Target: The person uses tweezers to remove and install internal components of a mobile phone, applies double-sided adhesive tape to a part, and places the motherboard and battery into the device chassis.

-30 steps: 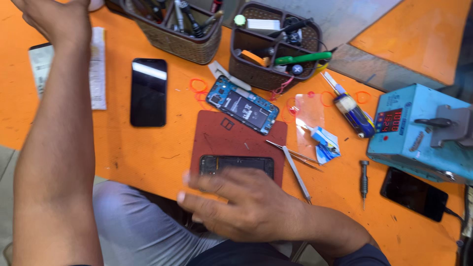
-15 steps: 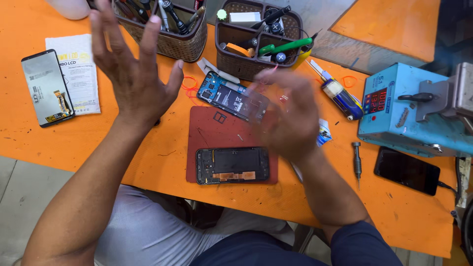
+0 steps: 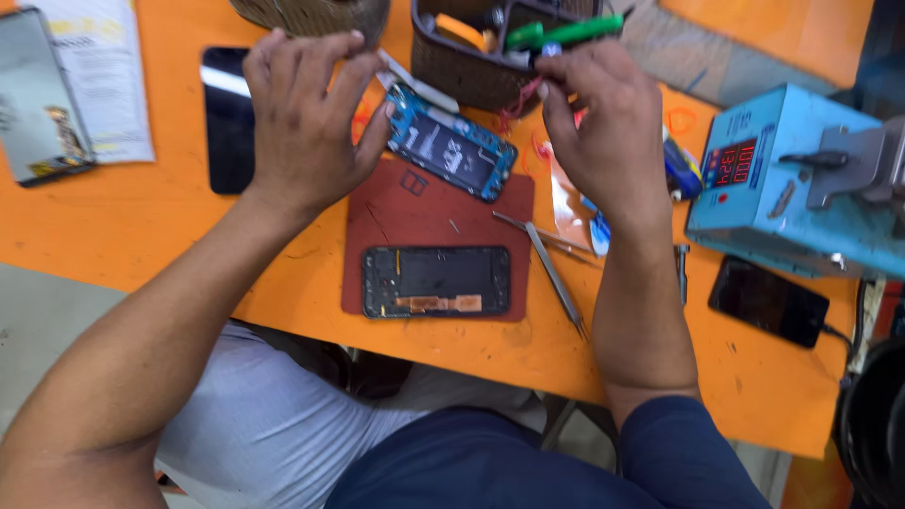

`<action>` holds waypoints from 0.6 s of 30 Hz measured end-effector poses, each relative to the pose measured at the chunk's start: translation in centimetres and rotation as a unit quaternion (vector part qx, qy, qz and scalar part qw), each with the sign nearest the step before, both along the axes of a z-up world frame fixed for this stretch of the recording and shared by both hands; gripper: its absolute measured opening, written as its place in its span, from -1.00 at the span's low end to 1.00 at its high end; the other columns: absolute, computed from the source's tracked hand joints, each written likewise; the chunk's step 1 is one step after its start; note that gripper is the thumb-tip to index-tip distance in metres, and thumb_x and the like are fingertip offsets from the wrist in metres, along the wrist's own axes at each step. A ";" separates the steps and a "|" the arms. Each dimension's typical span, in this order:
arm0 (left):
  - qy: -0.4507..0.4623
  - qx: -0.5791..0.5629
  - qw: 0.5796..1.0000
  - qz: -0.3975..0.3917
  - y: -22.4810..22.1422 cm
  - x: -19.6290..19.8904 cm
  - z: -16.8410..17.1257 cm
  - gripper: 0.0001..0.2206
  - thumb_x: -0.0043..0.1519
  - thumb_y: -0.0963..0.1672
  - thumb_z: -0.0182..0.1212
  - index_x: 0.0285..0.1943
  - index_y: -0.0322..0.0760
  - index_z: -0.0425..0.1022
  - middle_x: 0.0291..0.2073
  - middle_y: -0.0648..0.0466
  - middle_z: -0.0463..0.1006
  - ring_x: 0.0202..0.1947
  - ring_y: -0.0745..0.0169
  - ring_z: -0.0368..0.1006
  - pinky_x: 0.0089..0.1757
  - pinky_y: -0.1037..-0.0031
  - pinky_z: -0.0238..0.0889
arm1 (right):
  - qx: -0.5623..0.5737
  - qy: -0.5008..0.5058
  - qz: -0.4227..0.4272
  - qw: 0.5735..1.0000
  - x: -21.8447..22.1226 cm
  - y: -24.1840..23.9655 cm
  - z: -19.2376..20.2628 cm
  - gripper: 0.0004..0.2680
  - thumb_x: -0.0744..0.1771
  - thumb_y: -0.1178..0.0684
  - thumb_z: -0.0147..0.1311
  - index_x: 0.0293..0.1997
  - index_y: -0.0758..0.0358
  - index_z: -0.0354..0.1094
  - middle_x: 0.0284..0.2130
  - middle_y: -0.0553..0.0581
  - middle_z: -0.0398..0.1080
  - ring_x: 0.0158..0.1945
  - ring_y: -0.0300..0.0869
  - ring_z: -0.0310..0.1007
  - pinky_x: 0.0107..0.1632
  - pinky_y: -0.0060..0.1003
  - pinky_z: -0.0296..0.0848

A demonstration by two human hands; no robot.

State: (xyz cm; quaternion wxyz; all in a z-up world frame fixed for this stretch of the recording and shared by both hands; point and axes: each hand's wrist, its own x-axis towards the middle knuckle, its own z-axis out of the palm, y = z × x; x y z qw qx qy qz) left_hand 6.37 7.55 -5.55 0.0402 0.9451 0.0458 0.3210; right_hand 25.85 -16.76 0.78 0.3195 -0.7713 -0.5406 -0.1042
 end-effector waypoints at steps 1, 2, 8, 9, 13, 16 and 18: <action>0.004 -0.008 1.000 -0.012 -0.3 0.1 0.2 -0.61 0.27 -0.11 0.34 0.29 -0.18 0.42 0.25 0.02 0.33 0.31 0.03 0.22 0.35 -0.05 -0.03 | -0.006 0.005 -0.007 1.000 0.1 -0.1 -0.1 -0.89 0.39 0.30 0.24 0.01 0.35 0.51 -0.19 0.23 0.45 -0.23 -0.03 0.55 -0.16 -0.21 0.51; 0.007 -0.016 1.000 -0.023 -0.7 0.3 0.5 -0.58 0.27 -0.12 0.31 0.31 -0.20 0.40 0.25 0.01 0.33 0.31 0.02 0.23 0.35 -0.05 -0.03 | 0.006 0.003 0.014 1.000 0.2 -0.2 -0.2 -0.88 0.38 0.34 0.19 -0.01 0.38 0.50 -0.15 0.24 0.45 -0.18 -0.03 0.55 -0.11 -0.22 0.51; 0.001 -0.122 0.989 -0.082 -2.3 2.6 2.1 -0.47 0.33 -0.16 0.31 0.46 -0.32 0.22 0.27 -0.17 0.34 0.28 -0.23 0.21 0.29 0.00 0.10 | 0.027 -0.004 0.072 0.997 1.9 -0.6 0.3 -0.78 0.30 0.47 -0.03 -0.10 0.43 0.51 -0.20 0.23 0.51 -0.18 -0.06 0.55 -0.14 -0.24 0.50; -0.012 -0.140 0.986 -0.095 -2.3 3.1 2.2 -0.54 0.35 -0.17 0.32 0.39 -0.35 0.26 0.23 -0.18 0.39 0.24 -0.27 0.26 0.23 0.01 0.15 | 0.033 0.016 0.081 0.996 2.2 -0.6 0.2 -0.78 0.30 0.47 -0.04 -0.10 0.43 0.52 -0.23 0.22 0.52 -0.19 -0.08 0.57 -0.15 -0.26 0.50; -0.034 -0.170 0.981 -0.093 -2.4 3.6 2.3 -0.69 0.41 -0.16 0.33 0.24 -0.34 0.35 0.19 -0.19 0.48 0.17 -0.26 0.37 0.19 0.05 0.26 | -0.026 0.039 0.059 0.997 2.9 -1.1 0.2 -0.79 0.32 0.41 0.05 -0.08 0.31 0.59 -0.28 0.19 0.53 -0.25 -0.09 0.53 -0.17 -0.25 0.48; -0.041 -0.162 0.983 -0.077 -2.6 3.6 2.4 -0.71 0.42 -0.08 0.37 0.15 -0.35 0.42 0.13 -0.17 0.51 0.16 -0.30 0.43 0.10 0.07 0.31 | -0.043 0.041 0.062 0.996 2.2 -1.8 0.5 -0.85 0.32 0.36 0.11 -0.13 0.29 0.57 -0.29 0.18 0.53 -0.25 -0.10 0.54 -0.19 -0.26 0.46; -0.032 -0.168 0.983 -0.074 -2.7 3.7 2.4 -0.70 0.42 -0.07 0.35 0.16 -0.35 0.43 0.11 -0.17 0.51 0.10 -0.27 0.44 0.07 0.08 0.32 | -0.049 0.083 0.095 0.991 2.0 -2.1 0.9 -0.88 0.33 0.35 0.06 -0.18 0.30 0.51 -0.24 0.12 0.56 -0.12 -0.16 0.61 -0.06 -0.33 0.56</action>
